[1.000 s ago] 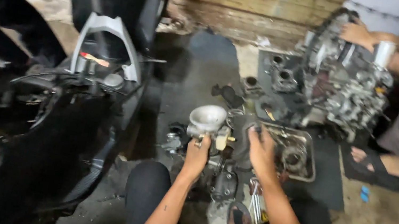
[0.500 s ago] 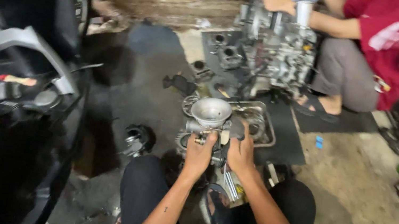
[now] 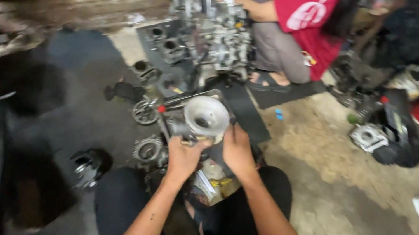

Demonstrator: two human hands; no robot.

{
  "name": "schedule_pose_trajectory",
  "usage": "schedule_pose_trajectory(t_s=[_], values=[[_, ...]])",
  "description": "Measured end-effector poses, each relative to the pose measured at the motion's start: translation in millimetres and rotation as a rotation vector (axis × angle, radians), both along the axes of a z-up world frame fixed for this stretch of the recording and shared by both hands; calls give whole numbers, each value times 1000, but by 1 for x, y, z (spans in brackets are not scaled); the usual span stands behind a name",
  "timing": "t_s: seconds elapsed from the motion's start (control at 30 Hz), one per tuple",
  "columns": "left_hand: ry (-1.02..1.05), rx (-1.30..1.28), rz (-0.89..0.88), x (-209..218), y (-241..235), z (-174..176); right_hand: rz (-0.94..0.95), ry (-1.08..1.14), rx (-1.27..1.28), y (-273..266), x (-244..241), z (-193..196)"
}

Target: Disassembling, cleaning, and inspecting a motorcycle carburetor assembly.

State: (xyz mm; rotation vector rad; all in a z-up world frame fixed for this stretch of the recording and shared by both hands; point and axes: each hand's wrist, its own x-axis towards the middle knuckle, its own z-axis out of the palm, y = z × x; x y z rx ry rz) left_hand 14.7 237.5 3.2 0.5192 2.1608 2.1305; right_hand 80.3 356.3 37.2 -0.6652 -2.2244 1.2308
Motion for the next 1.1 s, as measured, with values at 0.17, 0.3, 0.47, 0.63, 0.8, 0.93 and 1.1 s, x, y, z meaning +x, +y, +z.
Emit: schedule_pose_trajectory(t_s=[0.17,0.3,0.47,0.63,0.8,0.93,1.1], values=[[-510,-127,-247,15,3,114,-90,41,295,15,21,4],[-651,-181,-307,12,13,116,-108,258,432,34,41,28],[-303,-203,-349,-6,35,8,9,288,662,38,43,53],[-208,-349,-407,8,32,34,87,46,1012,49,43,66],[-167,-473,-330,12,34,38,54,-7,1069,53,36,58],[-87,-555,-229,15,38,45,-86,-28,1273,40,31,67],[-67,-453,-285,18,42,26,-186,-86,1348,26,24,71]])
